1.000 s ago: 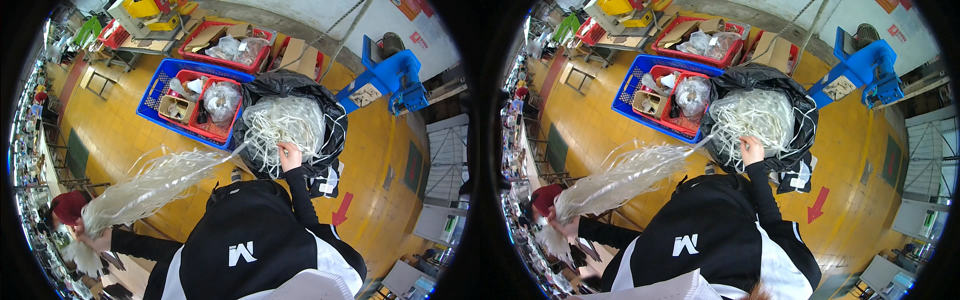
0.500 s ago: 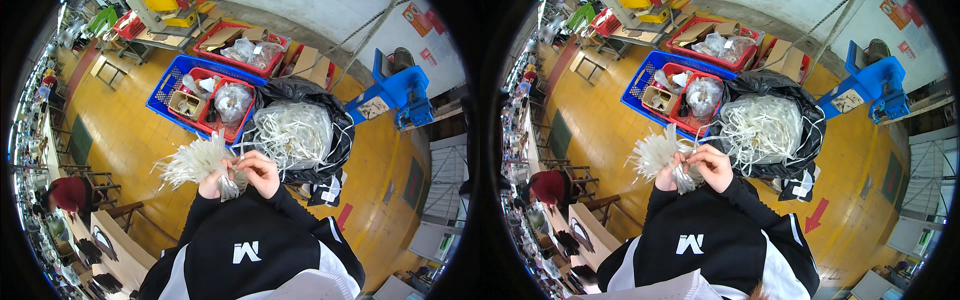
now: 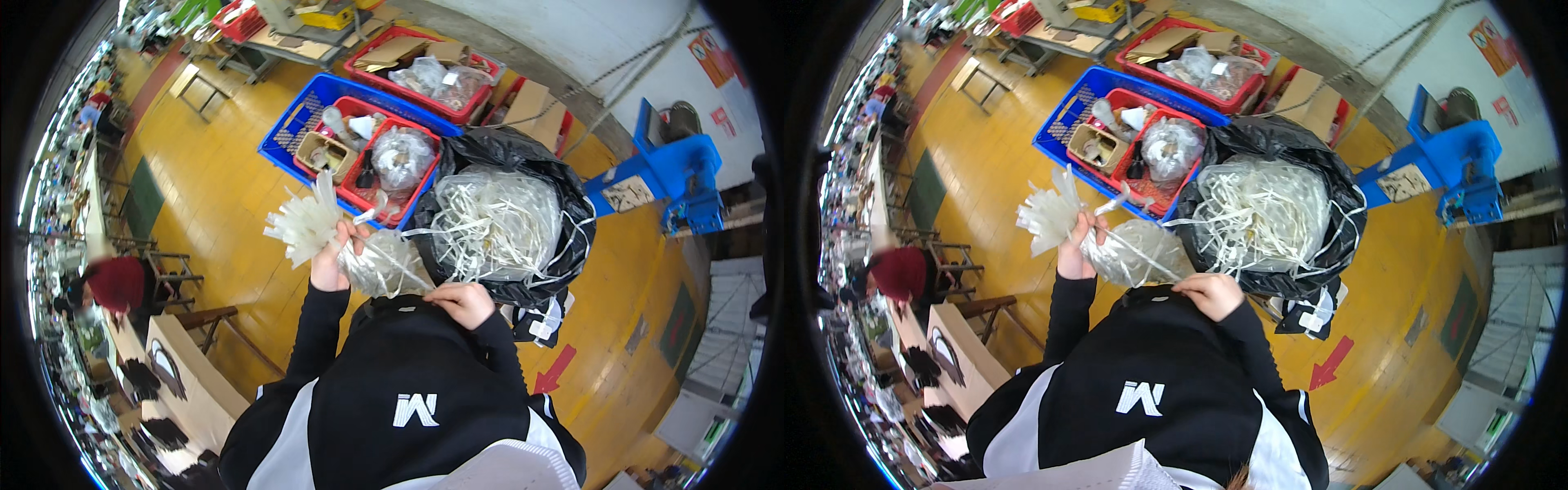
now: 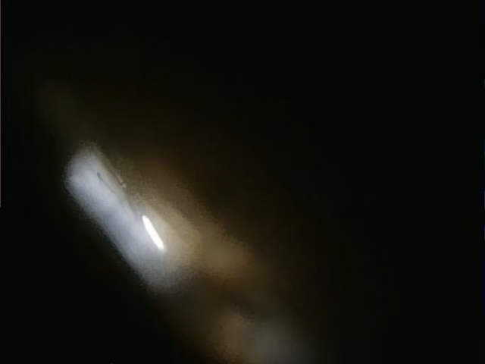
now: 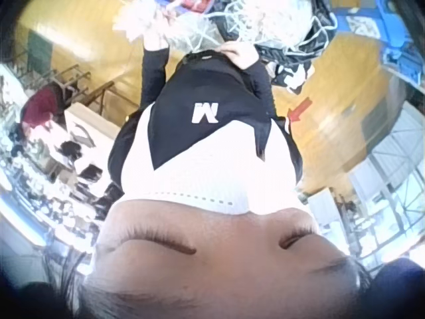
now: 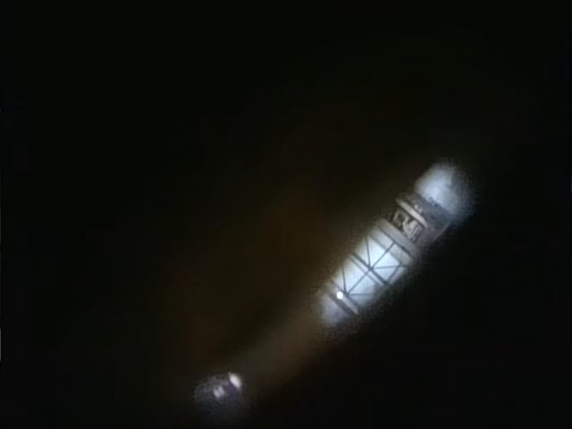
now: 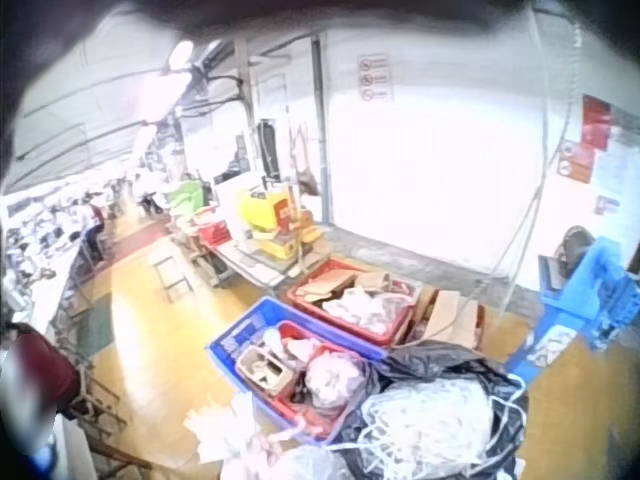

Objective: The person repeatedly picks up bundles of white plastic cable ties from a black bag, separates them by hand, and places them into a red basket. The person continues this repetitive sorting action throughout the clip.

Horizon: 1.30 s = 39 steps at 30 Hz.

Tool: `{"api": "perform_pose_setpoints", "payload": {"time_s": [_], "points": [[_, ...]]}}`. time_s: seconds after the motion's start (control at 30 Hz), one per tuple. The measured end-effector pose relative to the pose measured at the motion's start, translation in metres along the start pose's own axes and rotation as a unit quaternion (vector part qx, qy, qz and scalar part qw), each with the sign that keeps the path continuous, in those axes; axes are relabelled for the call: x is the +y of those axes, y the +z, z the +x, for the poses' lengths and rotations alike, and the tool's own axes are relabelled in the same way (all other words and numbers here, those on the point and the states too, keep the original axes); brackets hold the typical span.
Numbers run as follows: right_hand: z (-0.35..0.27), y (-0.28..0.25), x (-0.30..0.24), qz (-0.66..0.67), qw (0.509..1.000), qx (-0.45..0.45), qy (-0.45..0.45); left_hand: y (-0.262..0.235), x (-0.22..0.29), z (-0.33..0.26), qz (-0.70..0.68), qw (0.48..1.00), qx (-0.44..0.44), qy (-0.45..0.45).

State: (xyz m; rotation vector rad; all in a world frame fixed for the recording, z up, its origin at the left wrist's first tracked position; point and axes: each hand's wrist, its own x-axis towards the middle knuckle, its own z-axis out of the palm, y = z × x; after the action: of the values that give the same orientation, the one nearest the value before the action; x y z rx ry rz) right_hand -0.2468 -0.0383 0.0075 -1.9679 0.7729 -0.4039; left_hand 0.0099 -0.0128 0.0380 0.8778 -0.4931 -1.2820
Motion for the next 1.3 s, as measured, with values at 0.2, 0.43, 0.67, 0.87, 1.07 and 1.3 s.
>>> {"api": "perform_pose_setpoints", "payload": {"time_s": [0.2, 0.43, 0.67, 0.87, 1.07, 1.3], "points": [[-0.018, -0.011, 0.04, -0.101, 0.976, -0.115, 0.154, -0.007, 0.01, 0.008, 0.018, 0.998, 0.01, 0.056], [-0.016, -0.016, 0.046, -0.051, 0.934, -0.198, 0.291, -0.004, 0.009, 0.007, -0.042, 0.995, 0.044, 0.083], [-0.04, -0.022, 0.102, -0.169, 0.858, -0.215, 0.434, -0.019, 0.031, 0.003, -0.095, 0.983, 0.048, 0.149], [-0.048, -0.031, 0.126, -0.226, 0.853, -0.207, 0.422, -0.016, 0.031, -0.001, -0.079, 0.986, 0.023, 0.145], [0.0, -0.037, 0.062, -0.108, 0.993, 0.049, 0.002, -0.004, 0.015, -0.008, -0.076, 0.992, -0.062, 0.081], [0.067, -0.015, -0.028, 0.325, 0.945, 0.036, 0.023, 0.024, -0.02, -0.017, -0.084, 0.989, -0.103, -0.062]]}}
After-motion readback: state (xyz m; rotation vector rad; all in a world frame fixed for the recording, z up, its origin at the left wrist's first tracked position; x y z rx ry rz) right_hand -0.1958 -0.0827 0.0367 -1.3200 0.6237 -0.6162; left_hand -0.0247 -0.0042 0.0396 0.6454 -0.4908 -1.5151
